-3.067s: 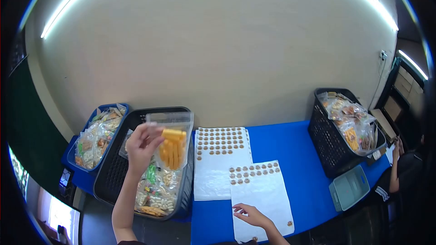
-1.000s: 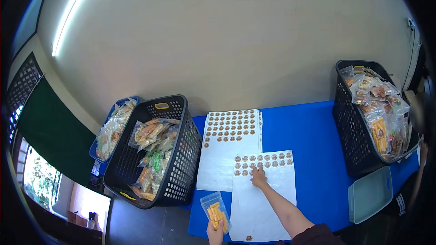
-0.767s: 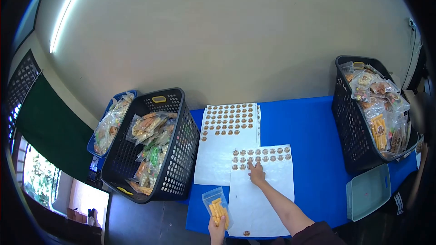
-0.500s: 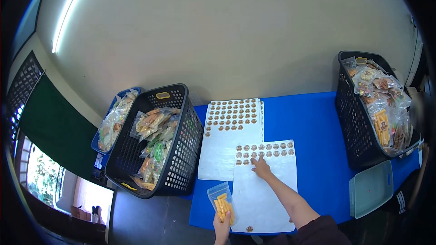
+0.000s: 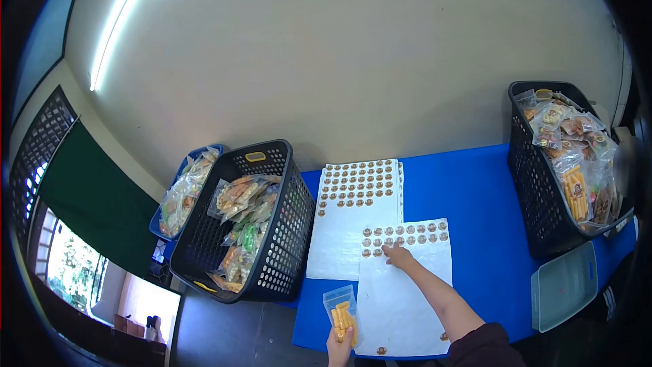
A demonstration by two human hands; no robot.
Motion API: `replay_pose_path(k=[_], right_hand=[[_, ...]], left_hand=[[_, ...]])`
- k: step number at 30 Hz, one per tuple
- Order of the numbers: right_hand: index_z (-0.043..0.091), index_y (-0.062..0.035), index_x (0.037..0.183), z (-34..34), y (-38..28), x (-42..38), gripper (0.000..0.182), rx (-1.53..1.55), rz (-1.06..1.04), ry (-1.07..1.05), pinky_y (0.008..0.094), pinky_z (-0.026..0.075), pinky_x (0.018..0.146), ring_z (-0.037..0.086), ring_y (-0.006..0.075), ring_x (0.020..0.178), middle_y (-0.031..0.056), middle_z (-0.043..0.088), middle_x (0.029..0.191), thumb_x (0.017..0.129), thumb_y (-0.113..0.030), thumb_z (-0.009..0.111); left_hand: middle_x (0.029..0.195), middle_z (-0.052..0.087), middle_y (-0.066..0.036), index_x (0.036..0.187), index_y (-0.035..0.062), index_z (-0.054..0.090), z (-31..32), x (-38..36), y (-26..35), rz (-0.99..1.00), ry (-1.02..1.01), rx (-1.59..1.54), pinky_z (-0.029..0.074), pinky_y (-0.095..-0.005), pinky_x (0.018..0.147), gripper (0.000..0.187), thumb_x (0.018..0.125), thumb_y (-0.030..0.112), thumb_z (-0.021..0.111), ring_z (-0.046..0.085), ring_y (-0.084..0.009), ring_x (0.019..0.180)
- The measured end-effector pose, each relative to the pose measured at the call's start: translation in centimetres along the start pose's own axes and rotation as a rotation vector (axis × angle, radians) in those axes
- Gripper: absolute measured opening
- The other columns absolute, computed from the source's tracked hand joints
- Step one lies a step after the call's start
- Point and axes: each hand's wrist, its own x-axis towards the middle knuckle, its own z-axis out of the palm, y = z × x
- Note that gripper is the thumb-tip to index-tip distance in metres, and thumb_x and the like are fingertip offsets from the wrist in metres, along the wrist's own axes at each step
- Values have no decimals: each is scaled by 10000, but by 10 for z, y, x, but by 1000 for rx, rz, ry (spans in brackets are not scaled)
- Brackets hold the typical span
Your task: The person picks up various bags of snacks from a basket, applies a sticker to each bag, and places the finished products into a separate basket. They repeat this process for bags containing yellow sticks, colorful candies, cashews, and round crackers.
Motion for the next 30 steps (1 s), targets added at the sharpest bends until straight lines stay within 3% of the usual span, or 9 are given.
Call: replay_pose_path(k=[9,15,18,21,24,27,29,30], right_hand=[[361,-135,1209,15,4,-15,594,105,40,252,412,480,716,552,381,892,243,418,1084,707,-225,665],[481,-26,1092,6,-11,-37,454,88,12,288,396,470,722,534,357,882,213,433,1028,699,-169,659],[511,-14,1024,34,-2,-49,360,36,-91,479,395,463,716,529,334,845,198,439,994,696,-104,630],[514,2,918,42,1,-77,275,156,-238,535,384,457,666,514,323,831,186,459,962,669,-54,616],[507,-1,852,44,-7,-116,224,555,-118,608,339,450,624,530,258,734,144,509,817,667,-46,625],[492,-22,758,47,-7,-159,158,816,217,684,243,419,535,514,122,629,54,508,671,708,-39,640],[493,-44,733,37,-9,-193,144,787,223,883,206,366,467,461,59,554,-9,475,614,730,-45,637],[492,-52,717,28,-13,-211,148,1010,279,906,198,351,453,451,56,540,-17,470,612,719,-32,639]], left_hand=[[876,565,-23,1012,-10,514,5,-2,-1,1,-47,-44,427,-217,673,225,834,122,555,520,-74,767],[868,564,-24,1006,-6,516,2,-6,2,-14,-35,-7,427,-215,659,224,830,125,560,520,-74,755],[870,566,-28,1001,-6,519,-3,-2,-9,5,-73,-30,431,-219,661,225,828,131,562,524,-78,760],[870,567,-33,1006,-5,517,2,-2,1,-6,-77,-21,436,-223,666,234,827,138,565,527,-80,764],[897,572,-46,1030,-8,508,6,0,7,-9,-117,-79,442,-230,694,237,840,129,545,538,-92,793],[963,565,-76,1076,-18,474,7,6,-2,-69,-254,-277,448,-255,747,254,869,128,492,552,-133,860],[1019,548,-100,1118,-24,438,14,9,2,-119,-349,-435,446,-279,789,279,889,135,450,552,-169,912],[1046,537,-112,1139,-26,417,19,8,12,-148,-381,-505,443,-292,808,294,898,140,429,548,-186,936]])
